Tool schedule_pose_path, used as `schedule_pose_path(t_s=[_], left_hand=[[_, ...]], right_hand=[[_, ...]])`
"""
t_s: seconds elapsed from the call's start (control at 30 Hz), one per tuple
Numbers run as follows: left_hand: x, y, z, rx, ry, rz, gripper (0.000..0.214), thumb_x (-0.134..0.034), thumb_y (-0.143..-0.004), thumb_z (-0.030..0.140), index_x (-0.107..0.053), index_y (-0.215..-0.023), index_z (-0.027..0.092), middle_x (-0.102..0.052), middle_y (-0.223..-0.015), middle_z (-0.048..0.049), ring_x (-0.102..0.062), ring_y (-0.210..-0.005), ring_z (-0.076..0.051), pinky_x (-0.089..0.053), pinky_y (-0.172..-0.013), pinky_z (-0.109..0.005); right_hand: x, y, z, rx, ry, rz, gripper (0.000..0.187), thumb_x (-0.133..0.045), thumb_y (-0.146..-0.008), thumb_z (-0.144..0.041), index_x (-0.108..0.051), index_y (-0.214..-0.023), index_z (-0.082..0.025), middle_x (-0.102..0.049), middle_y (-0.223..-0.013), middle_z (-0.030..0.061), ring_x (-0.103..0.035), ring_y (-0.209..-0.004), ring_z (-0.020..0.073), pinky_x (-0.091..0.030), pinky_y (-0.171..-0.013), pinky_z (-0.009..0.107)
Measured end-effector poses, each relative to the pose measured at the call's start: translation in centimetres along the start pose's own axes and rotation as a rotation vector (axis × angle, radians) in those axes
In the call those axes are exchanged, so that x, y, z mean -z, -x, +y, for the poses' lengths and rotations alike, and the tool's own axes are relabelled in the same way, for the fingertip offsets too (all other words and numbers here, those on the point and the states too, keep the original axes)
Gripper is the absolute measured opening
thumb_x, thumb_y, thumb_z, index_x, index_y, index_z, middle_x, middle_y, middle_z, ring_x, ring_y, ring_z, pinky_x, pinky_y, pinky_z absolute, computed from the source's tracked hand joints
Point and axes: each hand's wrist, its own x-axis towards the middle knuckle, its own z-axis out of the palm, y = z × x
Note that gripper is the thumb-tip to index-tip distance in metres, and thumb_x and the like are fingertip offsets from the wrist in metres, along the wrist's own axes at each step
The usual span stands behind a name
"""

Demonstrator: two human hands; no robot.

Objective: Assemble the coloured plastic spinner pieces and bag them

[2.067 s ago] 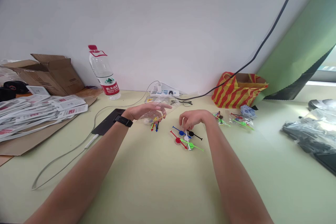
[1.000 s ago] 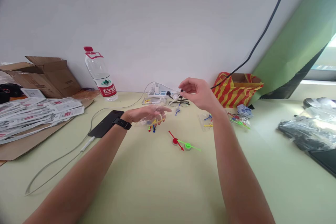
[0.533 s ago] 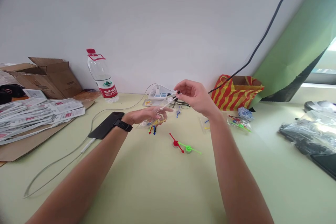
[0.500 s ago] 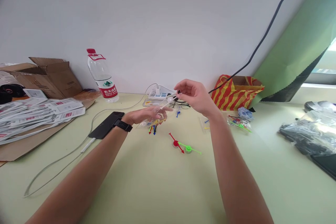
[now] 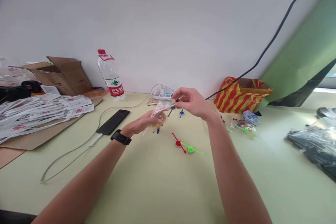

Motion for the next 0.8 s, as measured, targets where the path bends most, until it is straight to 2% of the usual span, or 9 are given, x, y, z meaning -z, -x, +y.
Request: schedule_pose_path(t_s=[0.13, 0.23, 0.3, 0.43, 0.5, 0.6, 0.7, 0.8], left_hand=[[-1.4, 0.8, -0.6, 0.008, 0.143, 0.022, 0.026, -0.065, -0.085, 0.038, -0.063, -0.099, 0.017, -0.059, -0.095, -0.0063, -0.057, -0.08, -0.018, -0.043, -0.066, -0.029], [-2.4, 1.3, -0.6, 0.016, 0.192, 0.016, 0.025, -0.066, -0.086, 0.037, -0.064, -0.1, 0.017, -0.059, -0.099, -0.0066, -0.059, -0.084, -0.018, -0.045, -0.07, -0.029], [-3.0, 1.7, -0.6, 0.007, 0.182, 0.055, 0.027, -0.067, -0.086, 0.037, -0.065, -0.105, 0.018, -0.06, -0.103, -0.0064, -0.059, -0.084, -0.018, -0.045, -0.072, -0.03], [-4.1, 2.3, -0.5, 0.031, 0.062, 0.155, 0.052, -0.07, -0.088, 0.04, -0.058, -0.135, 0.023, -0.059, -0.108, -0.006, -0.057, -0.089, -0.019, -0.046, -0.075, -0.03], [-4.5, 2.4, -0.3, 0.054, -0.012, 0.198, 0.065, -0.072, -0.088, 0.043, -0.05, -0.146, 0.025, -0.058, -0.108, -0.0054, -0.056, -0.089, -0.019, -0.046, -0.077, -0.031], [-4.9, 2.4, -0.1, 0.011, -0.104, 0.259, 0.065, -0.071, -0.089, 0.046, -0.05, -0.147, 0.023, -0.058, -0.105, -0.0046, -0.055, -0.088, -0.019, -0.046, -0.079, -0.032], [-5.1, 2.6, -0.5, -0.071, -0.2, 0.344, 0.066, -0.072, -0.089, 0.044, -0.049, -0.148, 0.025, -0.059, -0.106, -0.0048, -0.055, -0.088, -0.02, -0.046, -0.079, -0.032], [-5.3, 2.5, -1.4, -0.079, -0.26, 0.428, 0.075, -0.072, -0.087, 0.044, -0.043, -0.154, 0.027, -0.058, -0.111, -0.0055, -0.055, -0.084, -0.019, -0.046, -0.077, -0.032]], right_hand=[[-0.4, -0.2, 0.4, 0.003, 0.034, -0.105, 0.019, -0.073, -0.083, -0.028, -0.07, -0.101, -0.022, -0.072, -0.094, 0.0041, -0.07, -0.088, 0.0215, -0.056, -0.08, 0.035], [-0.5, -0.4, 0.6, 0.006, 0.078, -0.111, 0.018, -0.073, -0.083, -0.027, -0.07, -0.1, -0.022, -0.072, -0.092, 0.0041, -0.069, -0.088, 0.0211, -0.055, -0.077, 0.033], [-0.5, -0.5, 0.6, 0.008, 0.1, -0.102, 0.017, -0.072, -0.083, -0.025, -0.07, -0.1, -0.022, -0.072, -0.094, 0.0044, -0.068, -0.088, 0.0211, -0.055, -0.077, 0.033], [-0.5, -0.2, 0.2, 0.016, 0.132, -0.098, 0.017, -0.071, -0.082, -0.021, -0.07, -0.099, -0.022, -0.073, -0.095, 0.0047, -0.068, -0.087, 0.0211, -0.055, -0.078, 0.034], [-0.4, 0.0, -0.1, 0.009, 0.135, -0.146, 0.019, -0.07, -0.082, -0.021, -0.069, -0.1, -0.023, -0.074, -0.096, 0.0049, -0.069, -0.087, 0.0215, -0.055, -0.077, 0.034], [-0.5, 0.3, -0.7, -0.009, 0.166, -0.224, 0.019, -0.069, -0.086, -0.028, -0.07, -0.104, -0.023, -0.075, -0.1, 0.0053, -0.069, -0.085, 0.021, -0.054, -0.072, 0.032], [-0.6, 0.5, -1.2, -0.018, 0.28, -0.183, 0.023, -0.07, -0.088, -0.042, -0.072, -0.103, -0.025, -0.074, -0.105, 0.0047, -0.066, -0.085, 0.0206, -0.051, -0.068, 0.031], [-0.7, 0.6, -1.4, 0.004, 0.36, -0.257, 0.025, -0.075, -0.084, -0.047, -0.075, -0.1, -0.028, -0.074, -0.109, 0.0031, -0.065, -0.094, 0.0224, -0.051, -0.075, 0.032]])
